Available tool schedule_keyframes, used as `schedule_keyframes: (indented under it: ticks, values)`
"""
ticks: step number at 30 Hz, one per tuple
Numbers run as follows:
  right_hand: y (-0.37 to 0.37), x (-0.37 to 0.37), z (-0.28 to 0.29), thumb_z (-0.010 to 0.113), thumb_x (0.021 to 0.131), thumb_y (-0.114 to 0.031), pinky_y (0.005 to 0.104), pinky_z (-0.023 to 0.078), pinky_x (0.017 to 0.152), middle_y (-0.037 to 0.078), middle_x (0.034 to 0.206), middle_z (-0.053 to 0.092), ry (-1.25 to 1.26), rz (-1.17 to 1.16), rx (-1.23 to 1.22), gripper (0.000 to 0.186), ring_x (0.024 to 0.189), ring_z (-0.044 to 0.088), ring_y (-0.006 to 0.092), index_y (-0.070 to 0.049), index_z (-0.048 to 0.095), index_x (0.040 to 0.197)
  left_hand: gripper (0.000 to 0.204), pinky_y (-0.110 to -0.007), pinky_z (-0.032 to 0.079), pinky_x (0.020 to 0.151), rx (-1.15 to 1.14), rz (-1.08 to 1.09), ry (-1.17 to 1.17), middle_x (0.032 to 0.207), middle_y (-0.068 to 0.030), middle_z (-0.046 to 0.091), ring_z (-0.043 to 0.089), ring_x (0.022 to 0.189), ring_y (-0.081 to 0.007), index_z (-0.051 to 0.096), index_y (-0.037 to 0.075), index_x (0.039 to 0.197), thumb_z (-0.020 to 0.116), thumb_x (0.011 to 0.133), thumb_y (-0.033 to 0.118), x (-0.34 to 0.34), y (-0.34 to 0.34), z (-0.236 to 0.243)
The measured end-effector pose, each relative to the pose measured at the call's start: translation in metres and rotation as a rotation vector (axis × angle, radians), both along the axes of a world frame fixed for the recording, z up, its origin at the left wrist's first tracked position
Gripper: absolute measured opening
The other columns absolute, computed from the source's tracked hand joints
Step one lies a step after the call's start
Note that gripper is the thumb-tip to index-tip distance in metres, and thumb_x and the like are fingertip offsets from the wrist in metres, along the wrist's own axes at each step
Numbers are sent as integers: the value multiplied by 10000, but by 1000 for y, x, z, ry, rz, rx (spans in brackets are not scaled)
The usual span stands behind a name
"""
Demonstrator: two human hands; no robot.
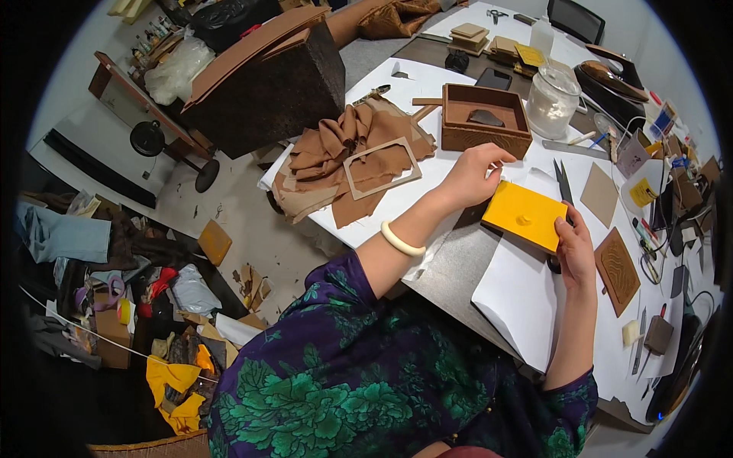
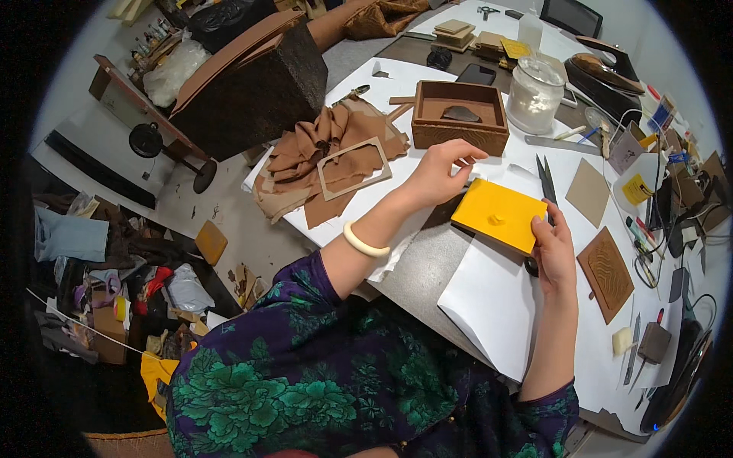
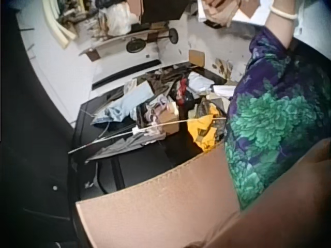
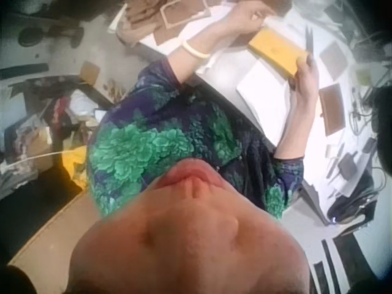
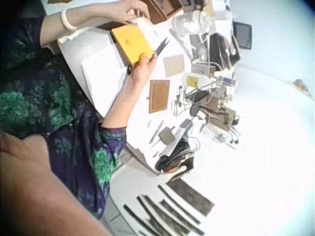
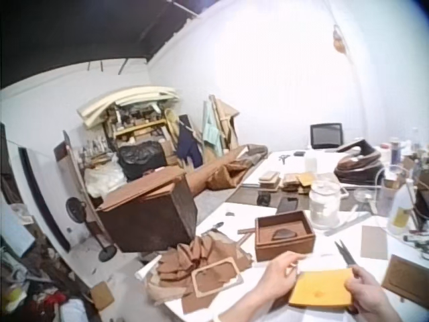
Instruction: The person handles a yellow rectangular piece, trims it with scissors, and uses a small iron to press it. They then place the yellow piece into a wooden box and use a utility knife to trim the edges. The workspace is cluttered with leather scraps and tools.
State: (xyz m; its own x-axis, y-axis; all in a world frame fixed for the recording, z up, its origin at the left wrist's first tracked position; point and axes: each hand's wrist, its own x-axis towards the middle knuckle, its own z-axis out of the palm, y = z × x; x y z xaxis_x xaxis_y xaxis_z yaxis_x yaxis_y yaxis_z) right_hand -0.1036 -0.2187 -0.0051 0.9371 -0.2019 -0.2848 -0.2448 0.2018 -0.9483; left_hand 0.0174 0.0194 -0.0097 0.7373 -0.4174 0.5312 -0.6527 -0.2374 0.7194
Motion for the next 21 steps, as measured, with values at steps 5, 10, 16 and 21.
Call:
schedule_keyframes:
  ticks: [5, 10, 16, 21]
  values:
    - [-3, 0, 0, 586, 1062, -151, 187, 525, 712, 50, 1097, 675, -30, 38, -33, 537, 877, 637, 50, -54, 393, 1554, 263, -337, 577, 832, 11, -39, 5, 1038, -133, 717, 696, 947, -242, 727, 16, 1134, 714, 888, 106, 0, -2, -1]
    - [5, -2, 5, 573, 1069, -138, 199, 535, 718, 37, 1052, 682, -66, 10, -1, 538, 902, 657, 61, -59, 375, 1563, 685, -404, 478, 1038, 202, -187, -144, 1247, -135, 644, 565, 1217, -291, 675, 74, 1296, 879, 773, 466, -11, -5, 4]
    - [2, 0, -6, 573, 1064, -123, 173, 474, 637, 30, 1019, 695, -157, 56, 48, 557, 805, 620, 42, -49, 351, 1569, 1028, -475, 350, 1172, 312, -340, -120, 1416, -199, 497, 404, 1360, -376, 541, 69, 1452, 949, 615, 505, -12, -5, -4]
    - [11, -2, 2, 577, 1064, -130, 180, 496, 677, 33, 1022, 699, -135, 32, 66, 565, 838, 634, 43, -56, 352, 1577, 1063, -479, 315, 1183, 343, -404, -39, 1441, -173, 477, 397, 1370, -373, 500, 98, 1493, 955, 595, 439, -14, -2, -2]
